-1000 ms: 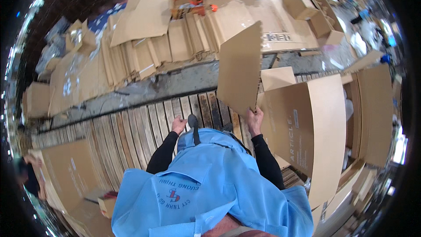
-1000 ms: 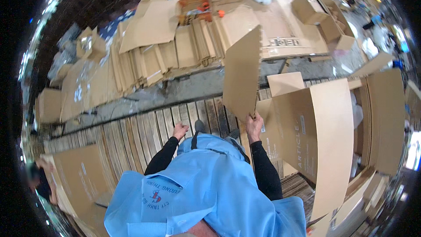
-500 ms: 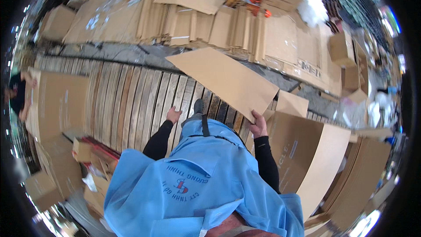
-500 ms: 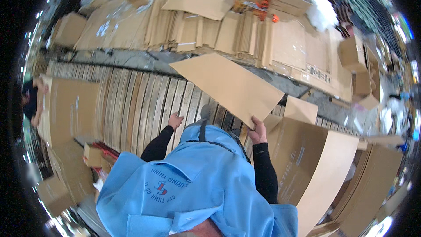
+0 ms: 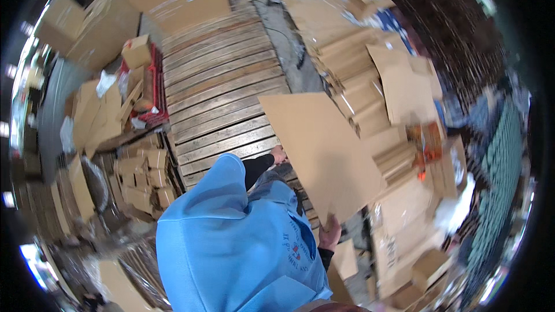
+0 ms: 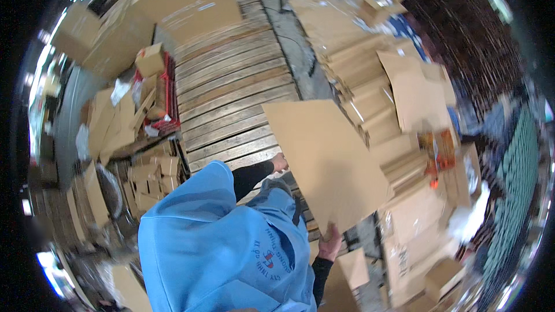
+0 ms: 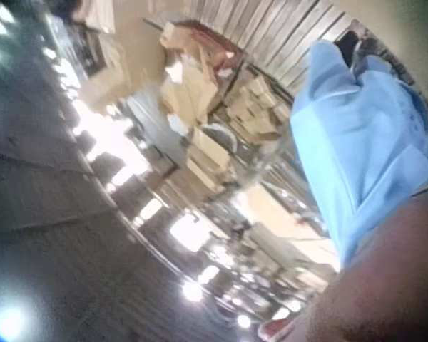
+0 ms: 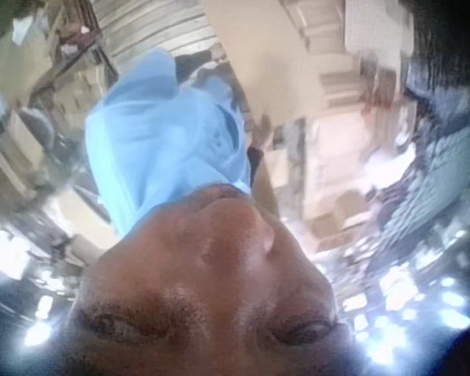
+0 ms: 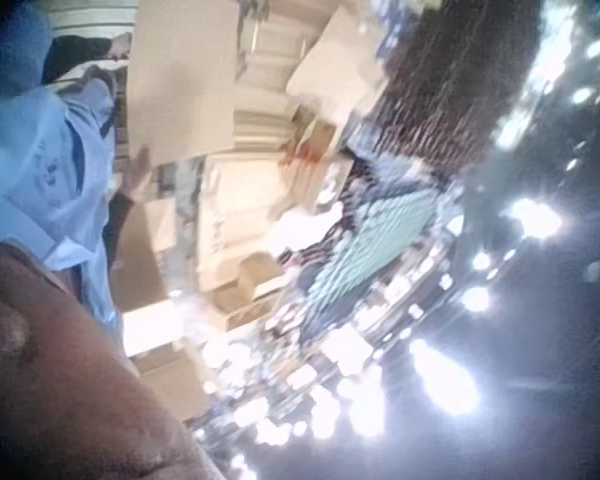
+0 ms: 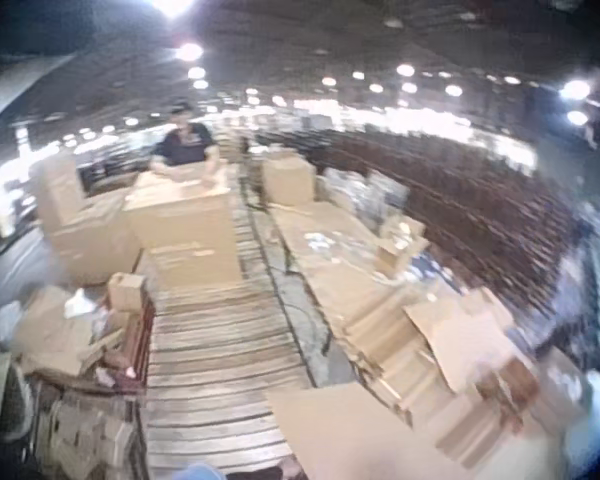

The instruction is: The person places a wrapped wooden chair into a cardboard box, adds cardboard dividers, and seals the box with packing tape. The person then moves to another box and repeats the process.

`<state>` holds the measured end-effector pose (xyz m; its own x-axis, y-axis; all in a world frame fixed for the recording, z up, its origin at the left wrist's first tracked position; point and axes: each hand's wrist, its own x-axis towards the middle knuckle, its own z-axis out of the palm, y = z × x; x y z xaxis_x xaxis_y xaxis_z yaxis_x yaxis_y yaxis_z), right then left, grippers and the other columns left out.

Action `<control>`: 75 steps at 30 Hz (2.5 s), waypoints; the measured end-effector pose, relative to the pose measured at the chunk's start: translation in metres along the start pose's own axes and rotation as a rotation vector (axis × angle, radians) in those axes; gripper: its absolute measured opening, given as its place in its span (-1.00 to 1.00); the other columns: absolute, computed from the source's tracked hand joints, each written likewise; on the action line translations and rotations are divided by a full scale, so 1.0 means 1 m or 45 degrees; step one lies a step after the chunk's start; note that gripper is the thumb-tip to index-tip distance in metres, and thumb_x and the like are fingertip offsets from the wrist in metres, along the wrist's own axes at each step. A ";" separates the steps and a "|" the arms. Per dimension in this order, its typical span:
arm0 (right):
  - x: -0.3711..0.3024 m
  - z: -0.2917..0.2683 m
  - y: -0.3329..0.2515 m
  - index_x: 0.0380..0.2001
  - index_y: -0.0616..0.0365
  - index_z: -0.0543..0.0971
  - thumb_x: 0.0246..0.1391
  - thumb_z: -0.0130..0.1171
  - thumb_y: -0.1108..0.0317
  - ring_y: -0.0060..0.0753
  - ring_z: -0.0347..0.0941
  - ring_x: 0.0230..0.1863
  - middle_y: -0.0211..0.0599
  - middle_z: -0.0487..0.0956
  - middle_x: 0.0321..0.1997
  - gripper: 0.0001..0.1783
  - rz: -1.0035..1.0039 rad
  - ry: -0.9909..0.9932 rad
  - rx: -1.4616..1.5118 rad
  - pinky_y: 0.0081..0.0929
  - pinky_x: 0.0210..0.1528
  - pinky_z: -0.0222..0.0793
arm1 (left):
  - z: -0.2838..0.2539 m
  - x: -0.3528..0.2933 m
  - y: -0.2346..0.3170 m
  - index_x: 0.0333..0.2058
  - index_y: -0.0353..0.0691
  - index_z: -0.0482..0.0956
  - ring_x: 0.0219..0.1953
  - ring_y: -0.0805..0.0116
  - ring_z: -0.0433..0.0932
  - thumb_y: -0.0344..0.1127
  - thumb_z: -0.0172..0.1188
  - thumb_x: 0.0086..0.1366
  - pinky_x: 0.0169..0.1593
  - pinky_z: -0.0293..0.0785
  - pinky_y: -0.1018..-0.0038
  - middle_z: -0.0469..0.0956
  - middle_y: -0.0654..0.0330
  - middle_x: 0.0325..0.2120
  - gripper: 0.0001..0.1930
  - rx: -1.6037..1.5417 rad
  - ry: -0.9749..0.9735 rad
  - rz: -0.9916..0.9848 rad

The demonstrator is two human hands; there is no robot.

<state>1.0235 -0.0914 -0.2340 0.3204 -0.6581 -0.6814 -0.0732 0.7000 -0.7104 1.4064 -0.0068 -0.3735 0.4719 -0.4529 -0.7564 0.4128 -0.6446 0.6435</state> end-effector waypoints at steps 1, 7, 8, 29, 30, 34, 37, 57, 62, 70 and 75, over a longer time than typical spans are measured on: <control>0.009 0.000 -0.002 0.11 0.28 0.46 0.07 0.21 0.42 -0.24 0.45 0.17 -0.19 0.55 0.13 -0.50 -0.084 -0.029 -0.215 -0.24 0.24 0.31 | -0.005 -0.004 0.002 0.02 -0.22 0.48 -0.78 0.44 0.42 -0.23 0.17 0.27 -0.74 0.33 0.47 0.56 0.19 -0.65 -0.63 -0.048 0.039 0.016; 0.074 0.033 -0.045 0.08 0.15 0.51 0.17 0.16 0.34 -0.21 0.50 0.10 -0.21 0.58 0.06 -0.61 -0.068 -0.409 -0.424 -0.24 0.15 0.40 | -0.071 -0.033 0.008 0.29 0.00 0.25 -0.22 0.26 0.59 0.22 -0.05 0.38 -0.26 0.55 0.14 0.58 0.05 -0.13 -0.37 -0.914 0.192 -0.001; 0.080 0.049 -0.054 0.09 0.16 0.50 0.17 0.16 0.35 -0.20 0.51 0.08 -0.20 0.58 0.06 -0.60 0.120 -0.412 -0.162 -0.26 0.12 0.43 | -0.081 -0.045 0.009 0.31 -0.01 0.21 -0.12 0.19 0.58 0.27 -0.11 0.39 -0.16 0.55 0.09 0.55 0.04 -0.05 -0.33 -1.097 0.236 0.012; 0.123 0.254 0.019 0.18 0.22 0.40 0.16 0.16 0.40 -0.16 0.45 0.14 -0.21 0.51 0.15 -0.49 1.176 -1.428 -1.132 -0.20 0.23 0.35 | -0.052 -0.370 -0.229 0.18 -0.22 0.38 0.12 0.23 0.50 -0.30 0.18 0.37 0.10 0.47 0.10 0.51 0.15 0.08 -0.56 -1.975 1.370 0.501; 0.116 0.269 0.028 0.19 0.21 0.39 0.18 0.14 0.38 -0.18 0.45 0.14 -0.22 0.51 0.15 -0.50 1.141 -1.464 -1.161 -0.21 0.23 0.36 | -0.049 -0.383 -0.237 0.19 -0.22 0.36 0.12 0.21 0.50 -0.30 0.17 0.37 0.12 0.46 0.10 0.50 0.14 0.09 -0.55 -2.010 1.429 0.528; 0.059 0.318 0.064 0.23 0.17 0.36 0.25 0.11 0.30 -0.23 0.45 0.15 -0.25 0.50 0.17 -0.49 1.057 -1.604 -1.172 -0.24 0.22 0.38 | -0.047 -0.424 -0.265 0.23 -0.22 0.31 0.17 0.19 0.46 -0.29 0.17 0.37 0.16 0.42 0.08 0.46 0.12 0.13 -0.51 -2.124 1.565 0.624; 0.012 0.341 0.100 0.27 0.16 0.32 0.26 0.14 0.22 -0.23 0.43 0.18 -0.25 0.47 0.22 -0.43 1.080 -1.793 -1.272 -0.23 0.23 0.36 | -0.053 -0.462 -0.297 0.21 -0.21 0.32 0.14 0.24 0.46 -0.27 0.21 0.34 0.13 0.42 0.15 0.47 0.14 0.13 -0.49 -2.119 1.700 0.716; -0.367 0.423 0.386 0.31 0.23 0.25 0.38 -0.08 0.25 -0.14 0.35 0.28 -0.16 0.39 0.31 -0.49 1.477 -2.371 -1.484 -0.14 0.30 0.32 | -0.001 -0.768 -0.411 -0.09 -0.38 0.34 -0.13 0.44 0.58 -0.32 0.16 0.38 -0.14 0.53 0.51 0.61 0.04 -0.06 -0.71 -1.692 3.151 0.795; -0.441 0.439 0.487 0.09 0.14 0.43 0.39 -0.08 0.18 -0.37 0.54 -0.07 -0.28 0.57 0.04 -0.65 1.731 -2.590 -1.543 -0.37 -0.12 0.50 | 0.103 -0.833 -0.385 0.07 -0.20 0.51 0.11 0.14 0.50 -0.38 0.34 0.19 0.20 0.38 0.27 0.57 0.08 -0.01 -0.55 -0.587 3.884 -0.971; -0.582 0.403 0.563 -0.03 0.12 0.54 0.33 0.06 0.21 -0.38 0.62 -0.18 -0.35 0.67 -0.11 -0.72 1.861 -2.336 -1.772 -0.44 -0.17 0.58 | 0.272 -0.813 -0.388 -0.01 -0.23 0.53 0.12 0.05 0.46 0.12 0.10 0.31 0.32 0.03 -0.10 0.55 -0.08 -0.03 -0.48 -0.845 2.261 -3.615; -0.645 0.382 0.587 0.18 0.24 0.41 0.33 0.03 0.24 -0.25 0.46 0.17 -0.23 0.52 0.18 -0.56 1.747 -2.628 -1.900 -0.31 0.24 0.38 | 0.263 -0.814 -0.386 -0.09 -0.19 0.55 0.01 0.09 0.51 0.21 -0.04 0.37 0.28 0.08 -0.11 0.59 0.05 -0.15 -0.46 -1.381 2.179 -3.430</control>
<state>1.1346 0.8500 -0.1445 -0.4932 0.7970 -0.3485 -0.5568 -0.5971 -0.5774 0.6586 0.4487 -0.0372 -0.9065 0.0560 0.4184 0.1375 0.9763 0.1673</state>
